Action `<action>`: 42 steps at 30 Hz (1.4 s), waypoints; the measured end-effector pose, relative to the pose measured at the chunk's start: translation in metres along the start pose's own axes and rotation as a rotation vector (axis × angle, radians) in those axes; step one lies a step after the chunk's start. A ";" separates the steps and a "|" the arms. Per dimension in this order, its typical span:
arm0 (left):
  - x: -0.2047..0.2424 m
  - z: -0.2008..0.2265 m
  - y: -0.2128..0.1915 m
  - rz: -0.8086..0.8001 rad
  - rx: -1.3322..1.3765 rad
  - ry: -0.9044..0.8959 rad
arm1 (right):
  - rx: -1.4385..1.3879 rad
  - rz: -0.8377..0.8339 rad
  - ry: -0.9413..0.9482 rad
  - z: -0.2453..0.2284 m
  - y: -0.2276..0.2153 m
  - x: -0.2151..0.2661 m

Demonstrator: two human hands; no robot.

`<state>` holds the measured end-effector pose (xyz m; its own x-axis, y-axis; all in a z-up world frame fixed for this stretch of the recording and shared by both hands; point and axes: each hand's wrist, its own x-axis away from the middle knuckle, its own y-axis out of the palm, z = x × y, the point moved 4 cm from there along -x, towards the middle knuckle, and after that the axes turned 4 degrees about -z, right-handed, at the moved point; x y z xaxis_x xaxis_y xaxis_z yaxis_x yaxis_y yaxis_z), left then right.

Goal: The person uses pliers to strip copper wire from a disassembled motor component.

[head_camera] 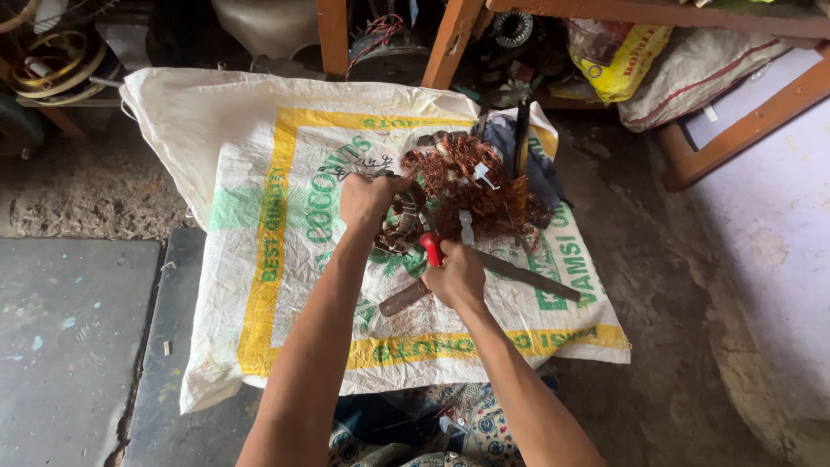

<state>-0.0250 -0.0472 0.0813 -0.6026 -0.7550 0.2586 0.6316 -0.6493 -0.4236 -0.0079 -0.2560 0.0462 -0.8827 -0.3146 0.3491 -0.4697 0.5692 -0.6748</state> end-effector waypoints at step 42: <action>0.032 0.015 0.014 -0.033 -0.209 0.077 | 1.489 0.071 -0.458 -0.052 -0.068 0.034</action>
<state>-0.0283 -0.0817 0.0963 -0.6617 -0.7194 0.2112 0.5012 -0.6339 -0.5890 -0.0064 -0.2657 0.1379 -0.6924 -0.6745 0.2562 0.2525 -0.5591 -0.7897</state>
